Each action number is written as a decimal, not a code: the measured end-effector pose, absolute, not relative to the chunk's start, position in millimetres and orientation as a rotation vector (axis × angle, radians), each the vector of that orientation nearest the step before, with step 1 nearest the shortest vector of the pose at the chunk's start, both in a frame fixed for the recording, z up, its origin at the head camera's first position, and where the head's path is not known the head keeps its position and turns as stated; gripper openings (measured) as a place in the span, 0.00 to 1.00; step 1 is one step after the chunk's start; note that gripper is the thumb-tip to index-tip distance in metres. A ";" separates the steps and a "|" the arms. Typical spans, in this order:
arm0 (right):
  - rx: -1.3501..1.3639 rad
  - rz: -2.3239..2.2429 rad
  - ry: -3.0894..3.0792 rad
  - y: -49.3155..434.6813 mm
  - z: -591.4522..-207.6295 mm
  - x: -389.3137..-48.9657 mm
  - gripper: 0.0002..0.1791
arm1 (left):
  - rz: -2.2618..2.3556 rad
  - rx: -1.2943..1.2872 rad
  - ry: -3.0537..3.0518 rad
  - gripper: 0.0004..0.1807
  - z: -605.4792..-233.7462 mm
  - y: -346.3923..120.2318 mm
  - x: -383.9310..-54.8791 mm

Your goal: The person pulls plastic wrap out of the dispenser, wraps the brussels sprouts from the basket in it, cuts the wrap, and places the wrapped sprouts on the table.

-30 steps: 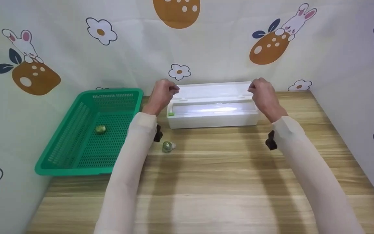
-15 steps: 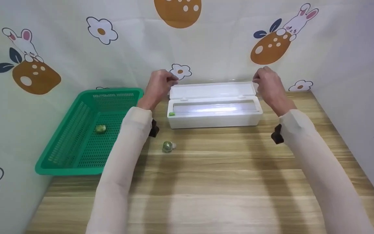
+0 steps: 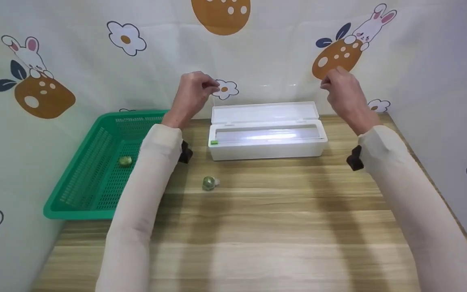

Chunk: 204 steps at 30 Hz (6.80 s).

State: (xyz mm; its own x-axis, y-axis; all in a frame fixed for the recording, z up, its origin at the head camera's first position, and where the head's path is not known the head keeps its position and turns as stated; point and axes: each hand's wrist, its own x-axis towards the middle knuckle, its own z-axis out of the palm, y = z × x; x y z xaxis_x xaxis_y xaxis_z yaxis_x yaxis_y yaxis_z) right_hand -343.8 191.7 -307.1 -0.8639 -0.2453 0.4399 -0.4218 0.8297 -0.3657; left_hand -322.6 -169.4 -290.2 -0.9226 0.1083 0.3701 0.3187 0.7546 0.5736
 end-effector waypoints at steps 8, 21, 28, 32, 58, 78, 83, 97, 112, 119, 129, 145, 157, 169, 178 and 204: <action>0.508 0.655 -2.601 192.2 -285.9 -341.5 0.11 | -0.904 -0.342 -2.597 0.11 -269.5 -169.7 -316.8; 0.506 0.612 -2.485 193.7 -266.4 -335.5 0.08 | -0.857 -0.326 -2.516 0.10 -249.1 -166.5 -310.6; 0.467 0.615 -2.477 194.4 -255.6 -330.7 0.11 | -0.851 -0.350 -2.454 0.11 -240.8 -165.2 -306.7; 0.473 0.610 -2.467 194.8 -253.2 -329.0 0.12 | -0.866 -0.346 -2.442 0.10 -238.4 -165.5 -304.4; 0.518 0.763 -2.240 197.5 -264.4 -285.6 0.10 | -0.950 -0.439 -2.344 0.11 -253.4 -168.6 -255.6; 0.685 0.753 -2.084 209.2 -279.8 -230.7 0.05 | -0.933 -0.577 -2.311 0.08 -264.5 -175.7 -198.9; 0.806 0.766 -2.039 214.1 -294.0 -218.6 0.02 | -0.938 -0.668 -2.383 0.06 -274.3 -181.6 -183.0; 1.479 0.758 -2.197 228.9 -350.4 -190.0 0.11 | -1.064 -1.065 -2.855 0.04 -328.6 -190.0 -145.7; 1.598 0.538 -3.021 231.3 -402.0 -182.8 0.10 | -1.008 -1.281 -3.110 0.06 -406.9 -179.7 -143.0; 1.592 0.543 -3.064 238.7 -422.4 -187.9 0.12 | -0.994 -1.285 -3.082 0.04 -438.4 -175.1 -146.4; 1.597 0.512 -3.053 236.9 -435.7 -195.0 0.11 | -1.159 -1.206 -3.092 0.05 -464.8 -168.5 -147.7; 1.603 0.544 -3.126 229.4 -440.0 -196.2 0.05 | -1.184 -1.189 -3.191 0.05 -463.2 -183.3 -148.2; 1.071 0.640 -3.304 234.4 -446.0 -194.9 0.20 | -1.154 -1.104 -3.136 0.07 -451.4 -190.9 -146.8; 0.834 1.005 -3.508 240.8 -460.2 -188.1 0.21 | -1.278 -0.544 -3.054 0.11 -402.9 -212.6 -149.1; 0.911 1.231 -3.439 245.0 -468.5 -185.7 0.18 | -1.314 -0.213 -2.914 0.17 -363.0 -252.4 -156.1; 0.985 1.277 -3.400 252.1 -472.5 -192.7 0.17 | -1.392 0.255 -2.646 0.34 -357.6 -371.2 -200.1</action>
